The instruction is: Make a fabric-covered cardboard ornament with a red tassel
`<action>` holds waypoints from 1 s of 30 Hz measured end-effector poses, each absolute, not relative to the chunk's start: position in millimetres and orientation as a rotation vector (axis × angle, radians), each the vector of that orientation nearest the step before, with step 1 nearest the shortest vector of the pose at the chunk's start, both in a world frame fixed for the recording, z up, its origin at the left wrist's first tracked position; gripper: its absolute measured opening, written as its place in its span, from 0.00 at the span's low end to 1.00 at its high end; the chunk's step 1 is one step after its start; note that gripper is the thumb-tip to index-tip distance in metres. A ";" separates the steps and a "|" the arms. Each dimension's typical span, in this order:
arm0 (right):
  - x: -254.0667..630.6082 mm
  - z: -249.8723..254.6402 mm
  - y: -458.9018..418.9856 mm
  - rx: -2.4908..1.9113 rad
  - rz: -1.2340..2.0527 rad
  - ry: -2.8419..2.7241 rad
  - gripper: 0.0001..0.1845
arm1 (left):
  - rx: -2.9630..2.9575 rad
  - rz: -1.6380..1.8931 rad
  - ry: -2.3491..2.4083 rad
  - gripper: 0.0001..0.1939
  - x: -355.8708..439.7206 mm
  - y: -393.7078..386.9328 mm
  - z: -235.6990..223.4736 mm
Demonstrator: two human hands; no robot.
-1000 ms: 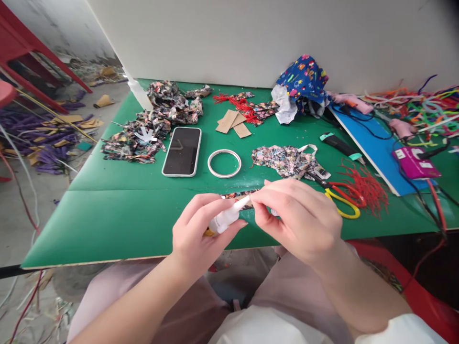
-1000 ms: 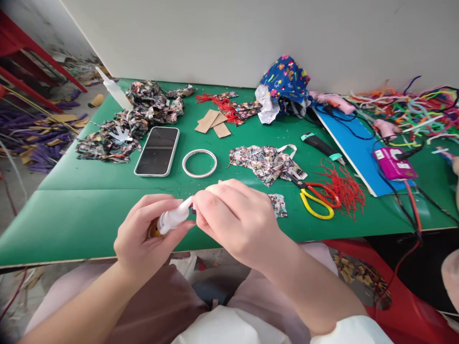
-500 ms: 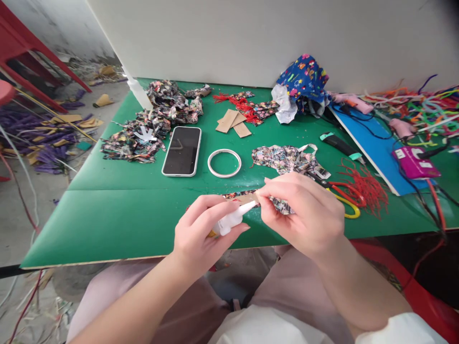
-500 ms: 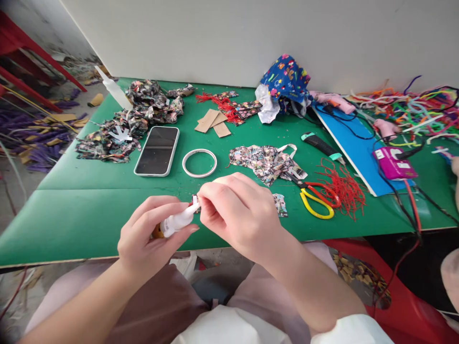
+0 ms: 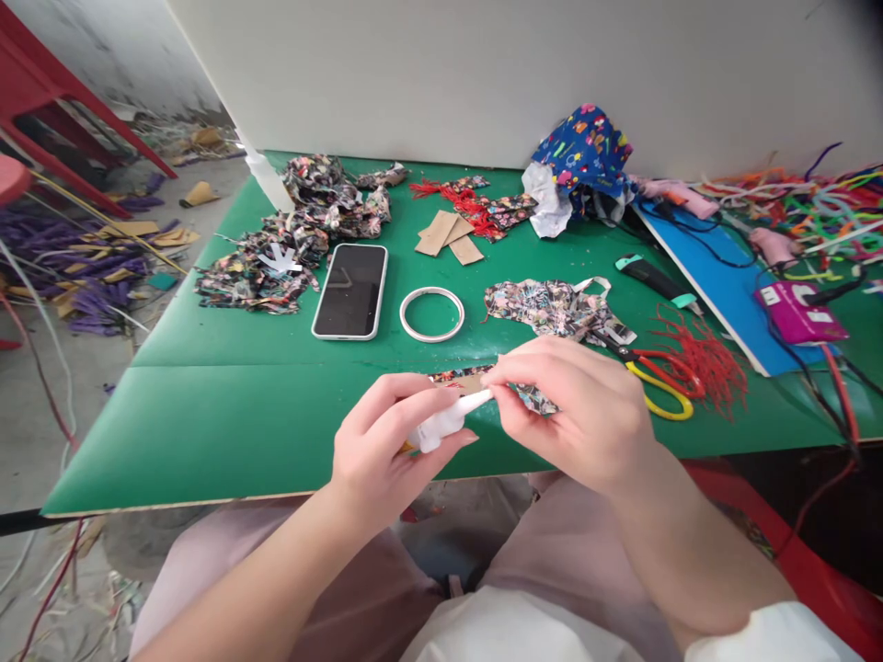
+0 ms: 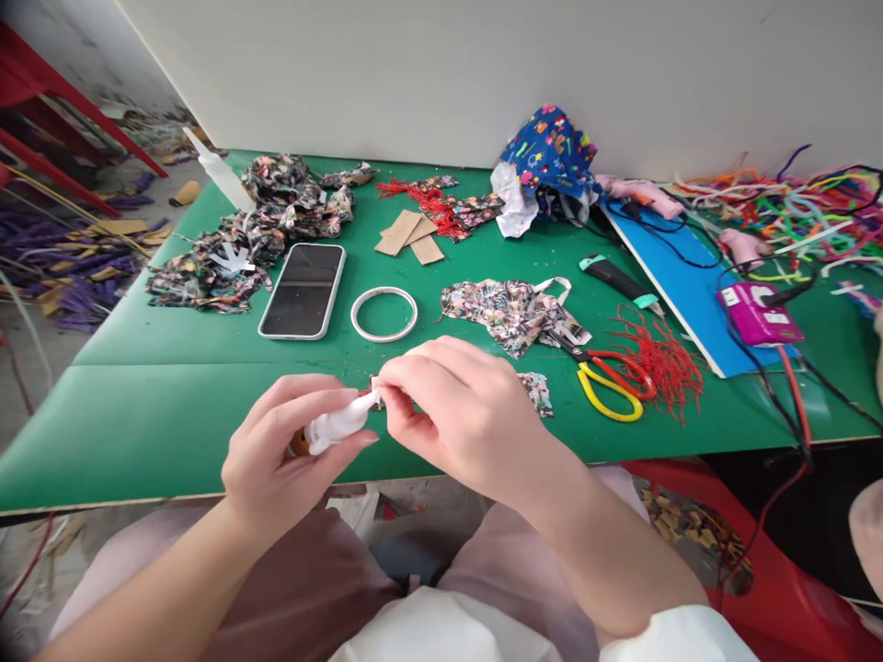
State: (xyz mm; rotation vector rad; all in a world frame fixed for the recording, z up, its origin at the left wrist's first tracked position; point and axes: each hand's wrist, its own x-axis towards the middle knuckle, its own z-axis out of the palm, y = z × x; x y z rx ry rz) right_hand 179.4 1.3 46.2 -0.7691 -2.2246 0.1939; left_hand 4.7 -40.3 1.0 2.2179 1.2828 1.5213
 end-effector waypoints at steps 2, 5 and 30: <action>178.3 42.4 5.7 -0.839 0.198 -2.202 0.05 | 2.222 1.496 1.259 0.16 4.0 -40.2 -0.2; 179.1 33.3 17.2 -1.004 0.323 -2.092 0.05 | 2.174 1.458 1.230 0.14 1.4 -39.8 -4.8; 157.7 -18.7 35.5 -0.965 0.354 -2.390 0.07 | 2.780 0.637 1.213 0.05 -29.5 -51.9 -25.4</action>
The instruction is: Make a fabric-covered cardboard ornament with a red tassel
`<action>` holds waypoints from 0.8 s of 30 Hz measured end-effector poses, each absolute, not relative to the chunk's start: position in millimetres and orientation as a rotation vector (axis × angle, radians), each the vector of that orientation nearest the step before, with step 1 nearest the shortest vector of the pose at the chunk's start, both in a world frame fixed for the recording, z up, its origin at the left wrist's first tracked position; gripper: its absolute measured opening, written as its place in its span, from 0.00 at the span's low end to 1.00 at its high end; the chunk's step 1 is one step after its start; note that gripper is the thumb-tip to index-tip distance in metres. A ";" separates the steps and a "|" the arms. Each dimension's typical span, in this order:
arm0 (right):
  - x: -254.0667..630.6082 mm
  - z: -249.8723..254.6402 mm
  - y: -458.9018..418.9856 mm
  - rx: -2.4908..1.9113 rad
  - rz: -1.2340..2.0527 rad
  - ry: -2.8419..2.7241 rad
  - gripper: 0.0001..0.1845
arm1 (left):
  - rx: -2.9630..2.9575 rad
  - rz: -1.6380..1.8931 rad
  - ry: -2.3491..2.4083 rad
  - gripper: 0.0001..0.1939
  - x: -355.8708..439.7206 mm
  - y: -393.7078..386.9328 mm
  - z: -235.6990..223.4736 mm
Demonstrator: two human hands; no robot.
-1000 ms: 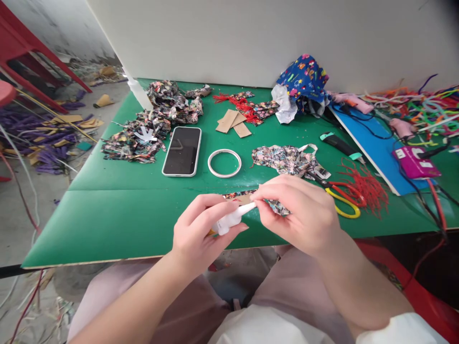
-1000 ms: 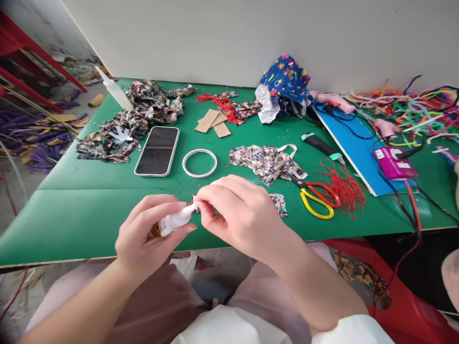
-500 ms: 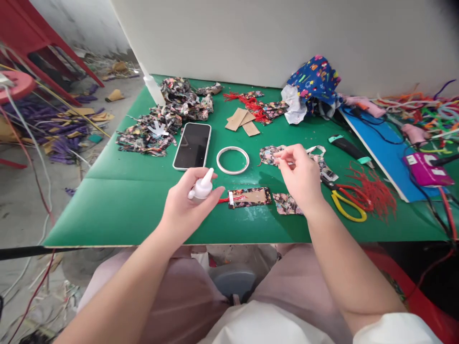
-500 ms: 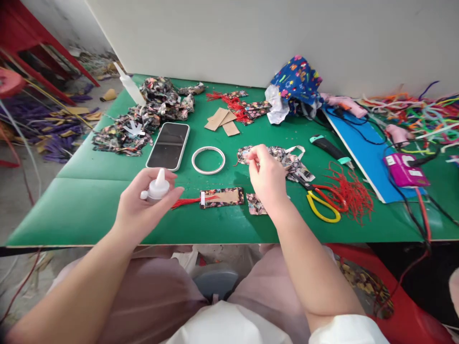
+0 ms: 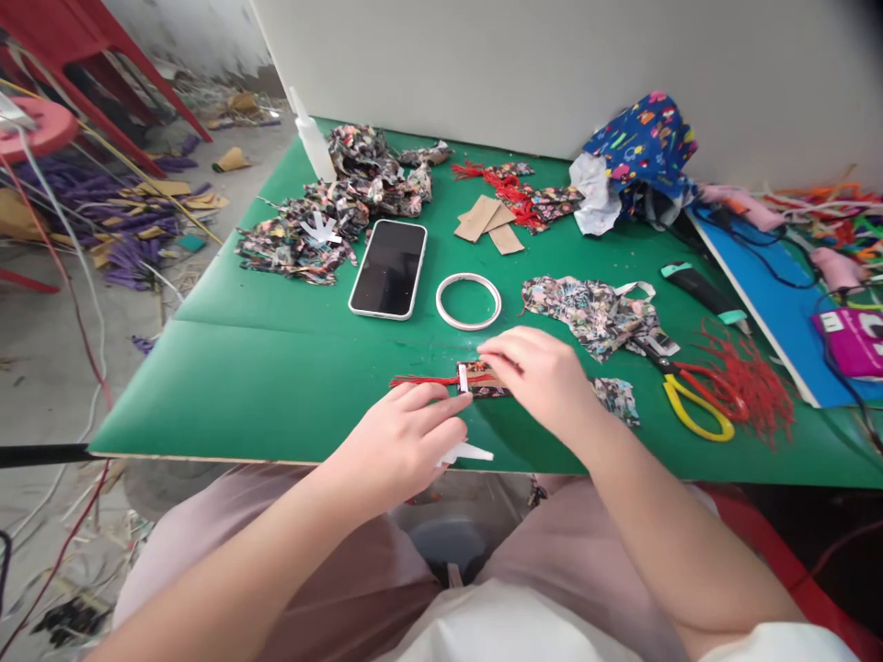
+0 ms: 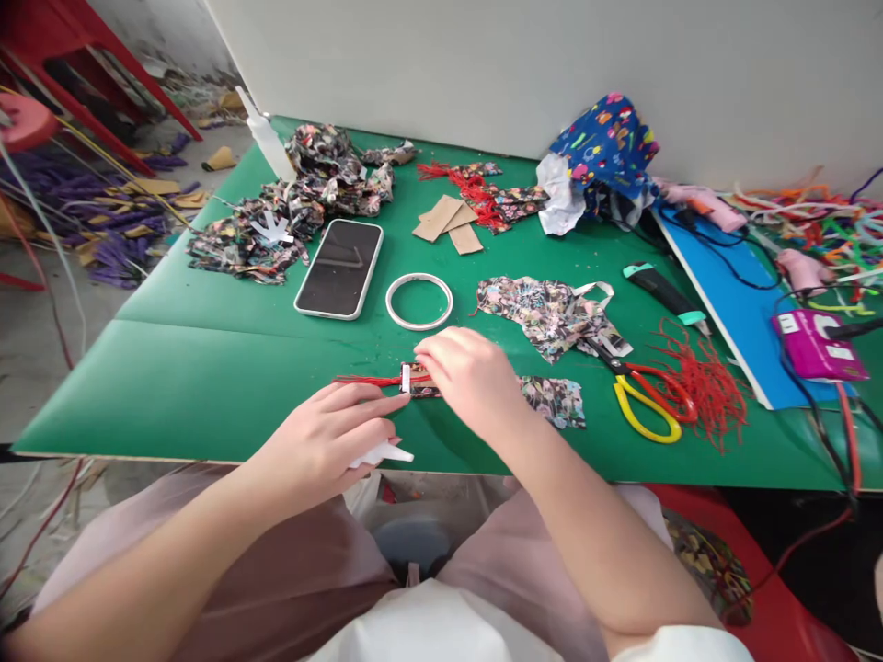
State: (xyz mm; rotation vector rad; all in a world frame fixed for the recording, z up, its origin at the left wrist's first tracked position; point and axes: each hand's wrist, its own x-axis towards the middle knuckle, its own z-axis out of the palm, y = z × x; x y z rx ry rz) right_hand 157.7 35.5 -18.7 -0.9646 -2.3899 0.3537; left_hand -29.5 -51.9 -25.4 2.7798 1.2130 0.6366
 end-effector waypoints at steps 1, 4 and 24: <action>153.2 -20.3 31.4 -0.950 0.402 -2.433 0.07 | 2.797 0.619 1.237 0.05 -28.3 -52.1 -26.3; 145.4 -25.4 23.8 -0.935 0.511 -2.541 0.07 | 2.831 0.567 1.284 0.06 -25.1 -50.7 -26.6; 149.0 -23.6 24.1 -0.914 0.550 -2.667 0.12 | 2.841 0.646 1.331 0.08 -20.7 -55.5 -30.4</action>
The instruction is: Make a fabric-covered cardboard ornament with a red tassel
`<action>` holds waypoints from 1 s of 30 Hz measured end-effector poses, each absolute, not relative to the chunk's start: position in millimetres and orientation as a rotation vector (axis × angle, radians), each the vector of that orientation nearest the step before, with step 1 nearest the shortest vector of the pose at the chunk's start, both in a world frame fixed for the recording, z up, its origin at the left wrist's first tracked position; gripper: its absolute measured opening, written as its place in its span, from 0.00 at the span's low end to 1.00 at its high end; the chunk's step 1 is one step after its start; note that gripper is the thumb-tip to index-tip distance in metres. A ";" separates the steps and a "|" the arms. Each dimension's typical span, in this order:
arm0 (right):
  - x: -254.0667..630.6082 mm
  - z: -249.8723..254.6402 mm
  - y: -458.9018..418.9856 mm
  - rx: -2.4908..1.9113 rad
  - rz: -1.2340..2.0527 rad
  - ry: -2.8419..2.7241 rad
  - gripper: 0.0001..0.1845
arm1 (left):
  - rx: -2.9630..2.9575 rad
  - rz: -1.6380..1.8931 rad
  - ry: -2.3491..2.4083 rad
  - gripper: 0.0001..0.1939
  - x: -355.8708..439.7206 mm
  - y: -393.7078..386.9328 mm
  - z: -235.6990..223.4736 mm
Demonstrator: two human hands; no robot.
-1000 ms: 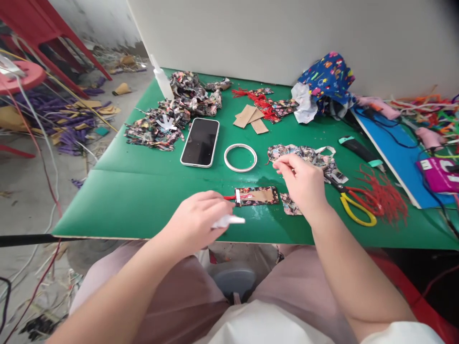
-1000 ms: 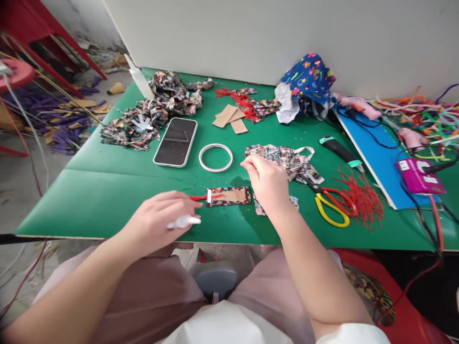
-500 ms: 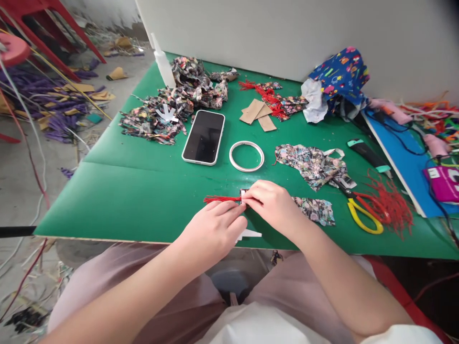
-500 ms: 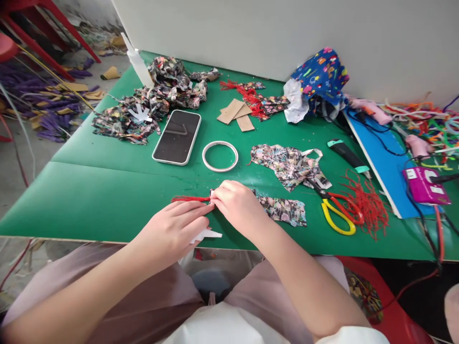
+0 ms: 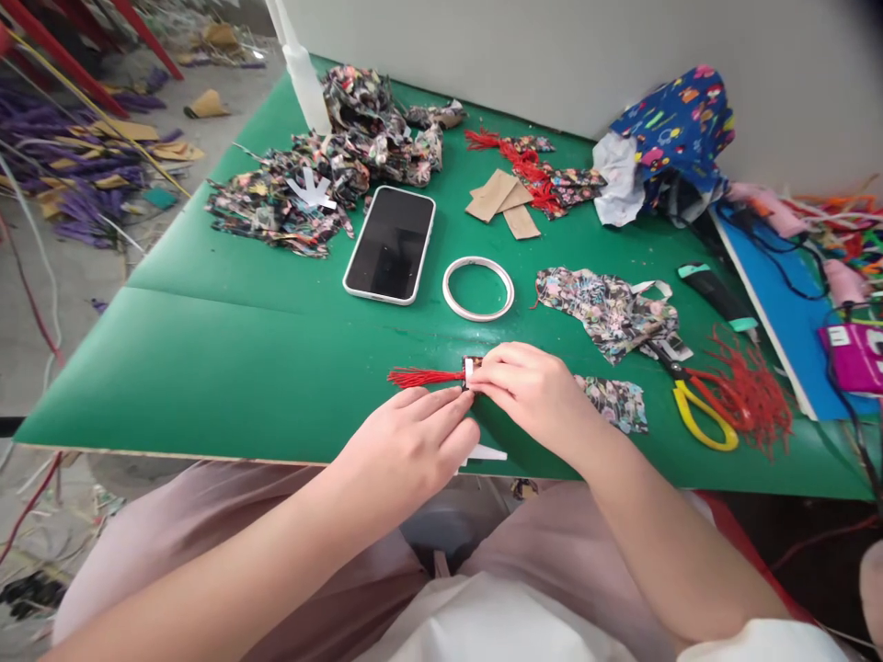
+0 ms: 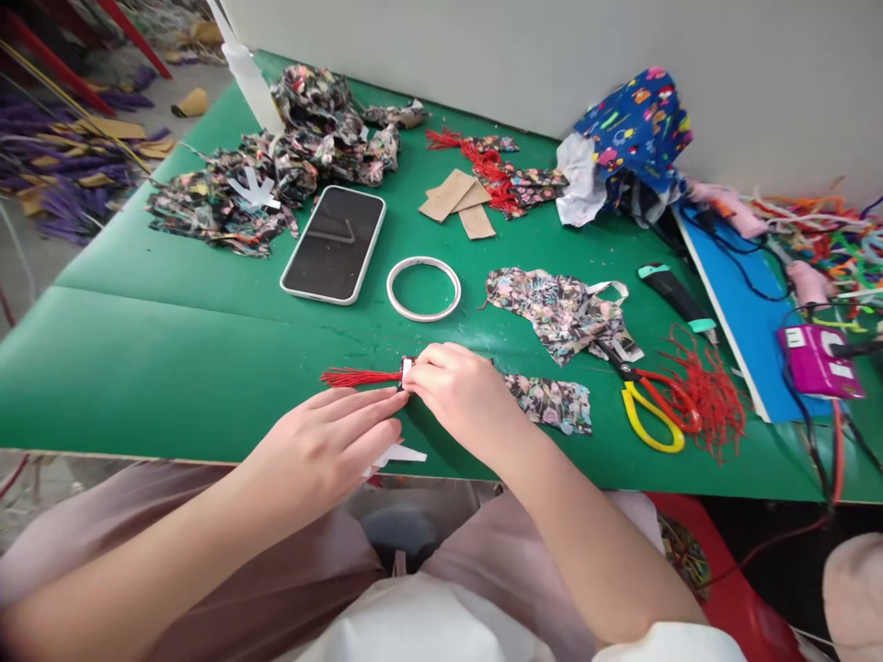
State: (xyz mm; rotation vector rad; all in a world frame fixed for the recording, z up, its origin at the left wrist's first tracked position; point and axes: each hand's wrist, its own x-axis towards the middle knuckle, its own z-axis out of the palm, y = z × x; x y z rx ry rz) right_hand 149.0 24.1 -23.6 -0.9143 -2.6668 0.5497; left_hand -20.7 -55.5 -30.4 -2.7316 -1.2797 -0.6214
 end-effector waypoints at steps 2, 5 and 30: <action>148.7 -23.6 24.3 -0.914 0.543 -2.666 0.12 | -2.722 -0.611 -1.285 0.08 -20.4 -55.4 -30.0; 148.4 -23.5 25.0 -0.929 0.570 -2.644 0.11 | -2.713 -0.600 -1.286 0.08 -20.1 -55.1 -29.6; 144.5 -19.6 26.0 -1.086 0.736 -2.568 0.09 | -2.709 -0.622 -1.294 0.07 -20.2 -55.6 -30.4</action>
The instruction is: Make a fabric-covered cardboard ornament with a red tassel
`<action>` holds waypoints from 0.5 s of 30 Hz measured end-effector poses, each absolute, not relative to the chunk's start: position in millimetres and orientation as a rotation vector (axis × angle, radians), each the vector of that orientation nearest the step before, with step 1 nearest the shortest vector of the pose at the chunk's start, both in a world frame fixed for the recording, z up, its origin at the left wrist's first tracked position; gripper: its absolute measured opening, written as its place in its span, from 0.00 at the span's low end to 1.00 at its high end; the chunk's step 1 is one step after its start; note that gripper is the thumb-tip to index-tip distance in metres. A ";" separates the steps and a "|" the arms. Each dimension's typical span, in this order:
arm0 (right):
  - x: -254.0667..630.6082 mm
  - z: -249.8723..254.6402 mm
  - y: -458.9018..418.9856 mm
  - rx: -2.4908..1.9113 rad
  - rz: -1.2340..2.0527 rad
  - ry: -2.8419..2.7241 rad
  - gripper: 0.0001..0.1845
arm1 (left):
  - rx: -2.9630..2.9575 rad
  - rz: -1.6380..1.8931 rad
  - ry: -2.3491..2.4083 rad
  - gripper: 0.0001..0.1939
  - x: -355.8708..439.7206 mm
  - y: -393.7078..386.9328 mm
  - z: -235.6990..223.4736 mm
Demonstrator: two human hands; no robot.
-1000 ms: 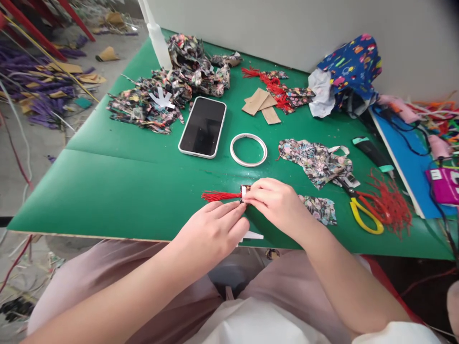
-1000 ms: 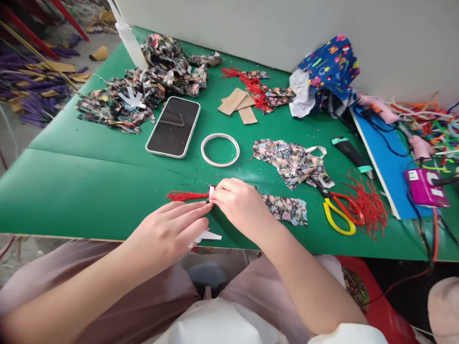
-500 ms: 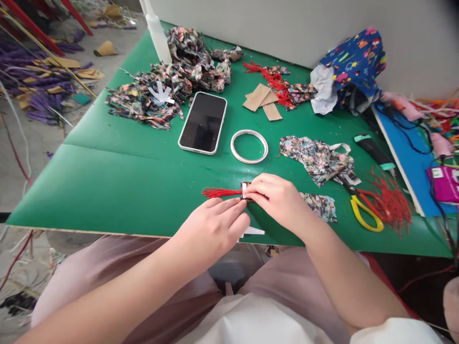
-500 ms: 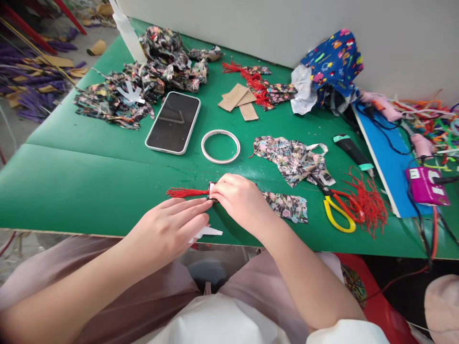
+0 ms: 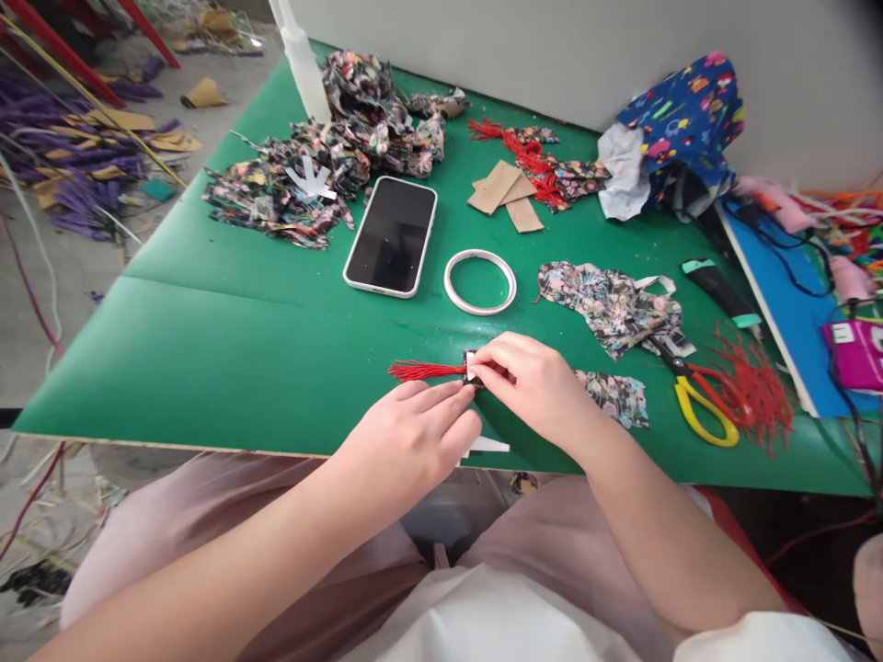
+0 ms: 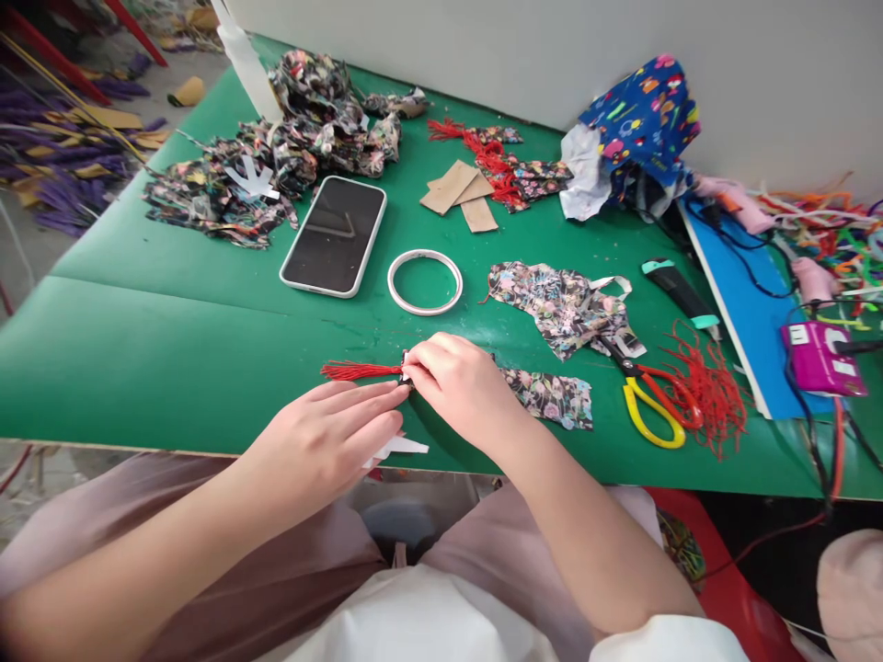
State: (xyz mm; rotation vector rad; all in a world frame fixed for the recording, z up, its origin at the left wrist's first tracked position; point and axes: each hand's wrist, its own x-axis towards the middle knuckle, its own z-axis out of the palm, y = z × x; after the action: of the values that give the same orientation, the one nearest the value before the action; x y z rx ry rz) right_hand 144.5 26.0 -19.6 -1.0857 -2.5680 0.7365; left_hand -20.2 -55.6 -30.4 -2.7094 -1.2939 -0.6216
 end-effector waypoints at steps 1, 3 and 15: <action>144.4 -19.1 26.1 -1.097 0.759 -2.563 0.10 | -2.712 -0.618 -1.296 0.07 -20.3 -55.6 -30.1; 144.3 -19.6 26.1 -1.115 0.780 -2.554 0.11 | -2.717 -0.608 -1.296 0.08 -20.5 -55.6 -29.8; 142.1 -26.1 22.3 -1.058 0.598 -2.628 0.06 | -2.721 -0.601 -1.332 0.09 -18.5 -56.3 -29.5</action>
State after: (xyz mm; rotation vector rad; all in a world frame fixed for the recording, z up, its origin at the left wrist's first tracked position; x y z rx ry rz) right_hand 142.1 22.3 -26.1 -1.0577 -2.6284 0.5980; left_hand -18.5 -56.3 -29.5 -2.7212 -1.3315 -0.6010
